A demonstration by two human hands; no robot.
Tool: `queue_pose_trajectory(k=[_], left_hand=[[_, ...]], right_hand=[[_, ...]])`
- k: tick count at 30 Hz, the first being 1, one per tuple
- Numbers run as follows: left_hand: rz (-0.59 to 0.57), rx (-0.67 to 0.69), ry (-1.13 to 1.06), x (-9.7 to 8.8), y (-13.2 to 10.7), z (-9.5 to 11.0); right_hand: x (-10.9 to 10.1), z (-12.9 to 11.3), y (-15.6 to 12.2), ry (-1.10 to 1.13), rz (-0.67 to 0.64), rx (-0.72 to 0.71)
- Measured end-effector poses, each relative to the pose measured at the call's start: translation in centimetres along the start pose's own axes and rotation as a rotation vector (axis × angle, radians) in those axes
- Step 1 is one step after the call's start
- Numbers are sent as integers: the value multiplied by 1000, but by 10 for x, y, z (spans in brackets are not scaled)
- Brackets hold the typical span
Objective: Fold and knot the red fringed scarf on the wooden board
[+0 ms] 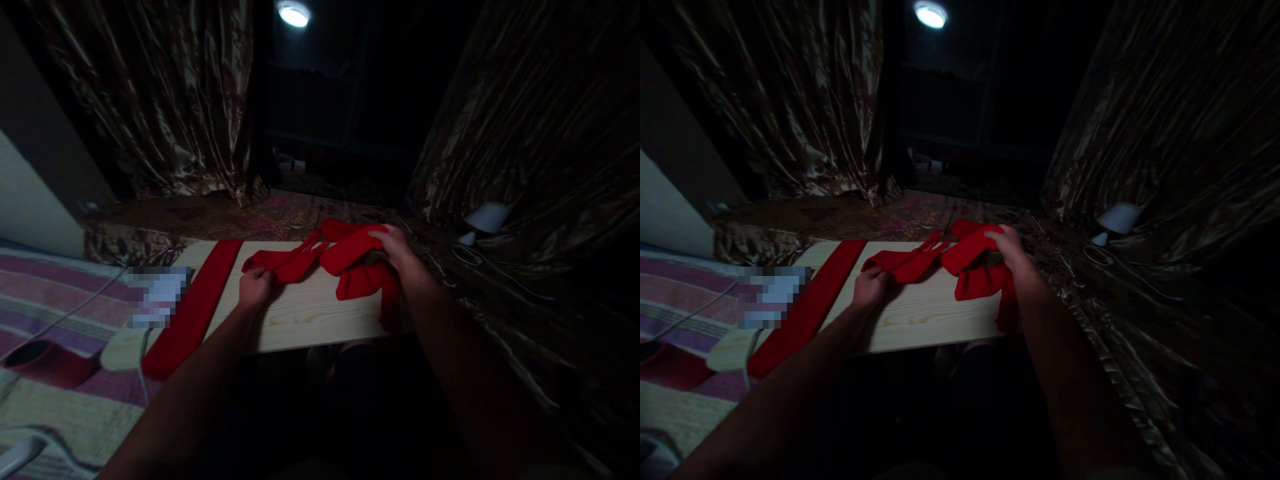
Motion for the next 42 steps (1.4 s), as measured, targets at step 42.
queue_pose_trajectory(k=[42], left_hand=[[-156,-3,374,1,17,-3]], right_hand=[[84,91,-25,-1466,-280,-50]])
Point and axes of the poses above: each hand's wrist, its own y-axis towards the middle knuckle, its own x-axis out of the palm, z = x × y, the point moved 10 cm from there along y, towards the middle knuckle, and after that the axes turned 5 degrees about x, right-handed, at the moved point
